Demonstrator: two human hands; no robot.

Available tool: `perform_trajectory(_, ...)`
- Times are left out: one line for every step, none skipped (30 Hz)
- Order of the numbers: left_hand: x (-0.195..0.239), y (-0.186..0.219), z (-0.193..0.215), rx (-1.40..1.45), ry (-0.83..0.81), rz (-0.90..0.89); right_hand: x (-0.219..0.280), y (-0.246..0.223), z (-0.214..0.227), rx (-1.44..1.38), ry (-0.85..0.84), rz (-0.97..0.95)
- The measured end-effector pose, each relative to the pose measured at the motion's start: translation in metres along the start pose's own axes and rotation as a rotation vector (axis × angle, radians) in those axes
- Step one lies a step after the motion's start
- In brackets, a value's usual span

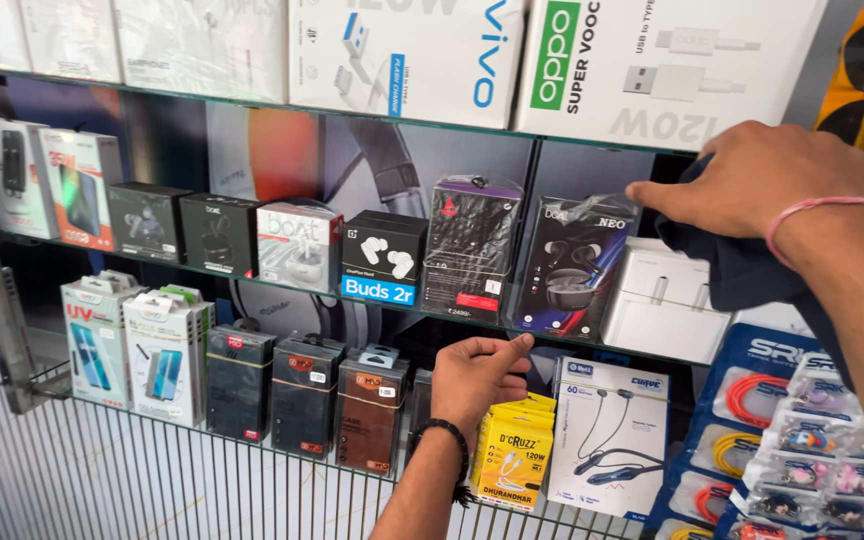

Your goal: The person wipes the surfaces of several boxed electronic products on a glass shelf using a dark cloth. They handle multiple boxes one at a time, turning them over to wipe different sides, then place them back on the shelf.

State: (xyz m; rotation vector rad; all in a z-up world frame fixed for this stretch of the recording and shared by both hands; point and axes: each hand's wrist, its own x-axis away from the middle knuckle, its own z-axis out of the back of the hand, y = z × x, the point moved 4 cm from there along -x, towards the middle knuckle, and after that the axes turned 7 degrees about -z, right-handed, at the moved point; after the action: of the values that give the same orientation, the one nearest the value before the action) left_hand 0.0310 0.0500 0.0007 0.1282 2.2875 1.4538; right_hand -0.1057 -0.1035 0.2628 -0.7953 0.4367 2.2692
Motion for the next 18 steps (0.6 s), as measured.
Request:
perform_trajectory(0.000, 0.000, 0.003, 0.038, 0.009, 0.015, -0.001, -0.001, 0.000, 0.025, -0.051, -0.005)
perform_trajectory(-0.001, 0.001, 0.006, 0.074, 0.018, 0.030, -0.003, -0.003, 0.000, 0.049, -0.102, -0.011)
perform_trajectory(-0.001, 0.003, 0.009, 0.111, 0.027, 0.045, -0.003, -0.008, -0.001, 0.029, -0.148, 0.065)
perform_trajectory(-0.001, 0.010, 0.013, 0.117, 0.028, -0.004, 0.000, -0.013, -0.001, 0.012, -0.192, 0.138)
perform_trajectory(-0.001, 0.018, 0.020, 0.123, 0.030, -0.053, 0.005, -0.017, -0.001, -0.006, -0.235, 0.212)
perform_trajectory(-0.002, 0.026, 0.025, 0.127, 0.029, -0.099, 0.008, -0.018, -0.003, -0.154, -0.310, 0.193)
perform_trajectory(-0.006, 0.039, 0.030, 0.044, 0.066, -0.175, 0.013, -0.019, -0.006, -0.303, -0.384, 0.173)
perform_trajectory(-0.010, 0.053, 0.036, -0.040, 0.103, -0.246, 0.020, -0.020, -0.009, -0.453, -0.461, 0.151)
perform_trajectory(-0.013, 0.070, 0.042, -0.255, 0.187, -0.381, 0.027, -0.021, -0.013, -0.507, -0.515, 0.155)
perform_trajectory(-0.014, 0.088, 0.047, -0.472, 0.269, -0.512, 0.037, -0.024, -0.016, -0.562, -0.570, 0.162)
perform_trajectory(-0.015, 0.104, 0.049, -0.612, 0.334, -0.608, 0.047, -0.025, -0.020, -0.618, -0.626, 0.168)
perform_trajectory(-0.017, 0.121, 0.047, -0.749, 0.401, -0.712, 0.056, -0.026, -0.021, -0.615, -0.614, 0.199)
perform_trajectory(-0.019, 0.134, 0.044, -0.823, 0.396, -0.756, 0.067, -0.027, -0.024, -0.613, -0.601, 0.231)
perform_trajectory(-0.022, 0.145, 0.038, -0.888, 0.392, -0.803, 0.078, -0.028, -0.028, -0.605, -0.583, 0.261)
perform_trajectory(-0.025, 0.157, 0.033, -0.954, 0.387, -0.850, 0.090, -0.029, -0.036, -0.697, -0.638, 0.269)
perform_trajectory(-0.030, 0.167, 0.027, -1.044, 0.326, -0.864, 0.104, -0.027, -0.047, -0.784, -0.695, 0.270)
perform_trajectory(-0.036, 0.177, 0.023, -1.133, 0.264, -0.878, 0.115, -0.025, -0.059, -0.739, -0.689, 0.291)
perform_trajectory(-0.045, 0.188, 0.015, -1.222, 0.187, -0.897, 0.123, -0.022, -0.070, -0.702, -0.680, 0.300)
